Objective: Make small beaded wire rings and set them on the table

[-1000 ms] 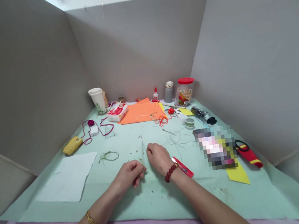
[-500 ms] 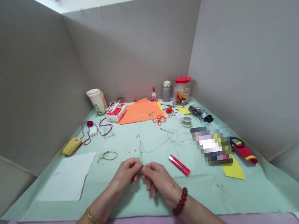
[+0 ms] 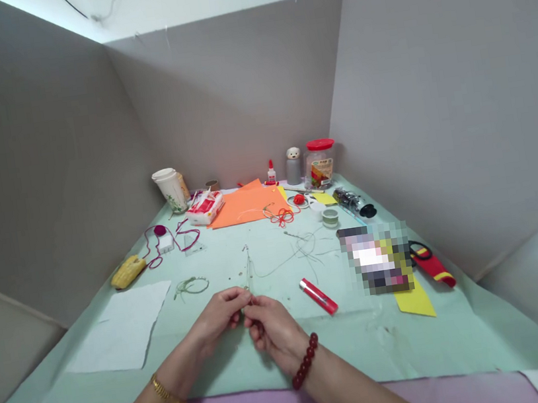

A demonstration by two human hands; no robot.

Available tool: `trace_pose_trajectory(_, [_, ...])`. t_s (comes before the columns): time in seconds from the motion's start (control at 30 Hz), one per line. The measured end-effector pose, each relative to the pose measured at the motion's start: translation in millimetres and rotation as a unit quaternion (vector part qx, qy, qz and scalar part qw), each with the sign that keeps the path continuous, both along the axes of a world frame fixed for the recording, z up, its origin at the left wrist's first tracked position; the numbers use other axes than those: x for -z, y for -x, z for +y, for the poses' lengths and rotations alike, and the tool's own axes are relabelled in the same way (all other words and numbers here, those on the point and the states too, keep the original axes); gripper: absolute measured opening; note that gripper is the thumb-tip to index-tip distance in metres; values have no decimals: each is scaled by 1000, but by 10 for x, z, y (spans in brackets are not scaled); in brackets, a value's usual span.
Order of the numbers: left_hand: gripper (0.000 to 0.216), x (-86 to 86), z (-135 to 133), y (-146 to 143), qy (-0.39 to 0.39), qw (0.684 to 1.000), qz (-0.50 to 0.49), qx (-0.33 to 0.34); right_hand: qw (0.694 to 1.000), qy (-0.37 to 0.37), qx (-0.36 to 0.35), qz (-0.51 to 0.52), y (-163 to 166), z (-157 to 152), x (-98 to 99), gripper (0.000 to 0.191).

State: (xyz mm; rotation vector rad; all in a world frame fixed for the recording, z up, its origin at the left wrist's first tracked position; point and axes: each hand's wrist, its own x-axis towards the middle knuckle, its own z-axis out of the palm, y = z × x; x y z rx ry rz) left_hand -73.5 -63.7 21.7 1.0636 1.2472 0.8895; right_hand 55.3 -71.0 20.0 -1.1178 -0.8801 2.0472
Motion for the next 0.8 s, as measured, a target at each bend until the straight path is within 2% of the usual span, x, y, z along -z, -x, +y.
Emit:
trace_pose_trajectory(0.27, [28, -36, 4, 41, 33, 999, -32, 15, 997, 45, 2, 63, 17, -13, 55, 9])
trace_pose_trajectory(0.5, [27, -16, -7, 37, 22, 999, -20, 20, 998, -37, 1, -41, -3, -68, 71, 14])
trace_pose_trajectory(0.6, [26, 1, 0, 32, 18, 999, -2, 34, 996, -44, -9, -82, -21, -69, 76, 12])
trace_pose_trajectory(0.8, [25, -48, 60, 60, 53, 996, -6, 74, 994, -47, -12, -100, -32, -72, 92, 13])
